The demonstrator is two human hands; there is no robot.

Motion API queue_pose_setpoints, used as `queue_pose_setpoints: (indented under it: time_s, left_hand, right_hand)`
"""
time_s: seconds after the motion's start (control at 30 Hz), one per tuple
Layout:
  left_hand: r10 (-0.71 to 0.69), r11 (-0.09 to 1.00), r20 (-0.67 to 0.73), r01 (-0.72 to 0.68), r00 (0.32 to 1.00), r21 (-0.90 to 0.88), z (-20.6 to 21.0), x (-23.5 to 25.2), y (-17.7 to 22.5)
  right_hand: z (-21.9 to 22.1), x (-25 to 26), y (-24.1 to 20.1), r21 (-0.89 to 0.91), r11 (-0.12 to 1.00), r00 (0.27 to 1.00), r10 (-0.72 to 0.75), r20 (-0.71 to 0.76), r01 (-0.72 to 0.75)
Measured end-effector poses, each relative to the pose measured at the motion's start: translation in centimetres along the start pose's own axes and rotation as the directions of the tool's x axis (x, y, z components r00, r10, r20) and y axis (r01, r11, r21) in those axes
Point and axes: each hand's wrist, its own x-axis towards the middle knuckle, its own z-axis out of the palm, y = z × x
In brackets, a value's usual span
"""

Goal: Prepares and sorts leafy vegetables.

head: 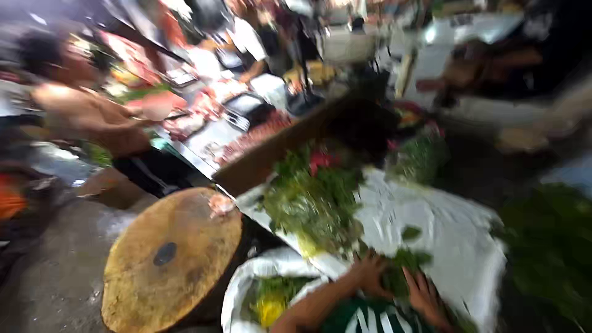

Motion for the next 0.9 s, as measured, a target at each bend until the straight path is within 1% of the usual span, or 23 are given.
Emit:
queue_pose_setpoints:
  time_s: [0.03, 0.07, 0.1, 0.13, 0.17, 0.23, 0.3, 0.37, 0.5, 0.53, 0.6, 0.7, 0.83, 0.9]
  left_hand:
    - [0.038, 0.999, 0.073, -0.038, 0.997, -0.003, -0.8, -1.0, 0.4]
    - [0.068, 0.998, 0.123, -0.067, 0.990, -0.006, -1.9, -1.8, 0.8]
    - [0.087, 0.996, 0.153, -0.087, 0.984, -0.009, -2.9, -2.0, 0.7]
    - [0.105, 0.994, 0.171, -0.106, 0.980, -0.007, -2.9, -2.1, 0.5]
    - [0.125, 0.992, 0.159, -0.127, 0.979, 0.002, -2.2, -2.2, 0.3]
    - [0.157, 0.987, 0.100, -0.160, 0.982, 0.020, -1.3, -2.2, -0.3]
    - [0.150, 0.988, 0.097, -0.153, 0.984, 0.023, -1.1, -2.7, -0.2]
    - [0.146, 0.989, 0.098, -0.147, 0.984, 0.009, -1.2, -3.3, -0.2]
    - [0.130, 0.991, 0.101, -0.128, 0.986, -0.023, -0.7, -3.5, -0.1]
    - [0.116, 0.993, 0.116, -0.113, 0.986, -0.034, -0.6, -3.3, -0.1]
    - [0.082, 0.996, 0.198, -0.075, 0.977, -0.046, -1.2, -2.6, -0.1]
    - [0.089, 0.995, 0.317, -0.068, 0.944, -0.078, -1.8, -1.4, 0.3]
    - [0.124, 0.985, 0.381, -0.068, 0.916, -0.157, -2.3, 0.2, 0.0]
    - [0.114, 0.977, 0.418, -0.024, 0.901, -0.214, -3.3, 0.7, 0.7]
  right_hand:
    - [2.4, 0.1, 1.0, -0.023, 1.000, 0.999, -0.005, -0.046, 0.004]
    - [2.4, -0.2, 0.8, -0.047, 0.998, 0.998, 0.049, 0.043, -0.047]
    - [0.9, -0.1, -0.3, -0.070, 0.991, 0.975, 0.127, 0.180, -0.117]
    - [-0.6, 0.4, -1.4, -0.083, 0.981, 0.933, 0.194, 0.302, -0.177]
    - [-1.0, 0.5, -1.8, -0.088, 0.973, 0.910, 0.230, 0.345, -0.213]
    - [0.1, 0.4, -1.3, -0.071, 0.979, 0.940, 0.205, 0.272, -0.193]
    - [1.5, -0.7, -0.7, -0.060, 0.988, 0.968, 0.154, 0.199, -0.144]
    - [2.3, -1.6, -0.9, -0.054, 0.989, 0.975, 0.145, 0.170, -0.138]
    - [2.9, -2.0, -1.0, -0.015, 0.985, 0.976, 0.175, 0.129, -0.175]
    - [3.2, -2.0, -0.9, 0.001, 0.985, 0.979, 0.169, 0.111, -0.170]
    - [3.3, -1.9, -1.2, 0.033, 0.983, 0.980, 0.174, 0.101, -0.178]
    - [3.8, -1.7, -1.3, 0.054, 0.978, 0.976, 0.194, 0.103, -0.200]
    - [3.8, -0.8, -0.7, 0.129, 0.973, 0.977, 0.177, 0.117, -0.191]
    - [2.5, -0.7, -0.4, 0.217, 0.962, 0.981, 0.136, 0.139, -0.164]
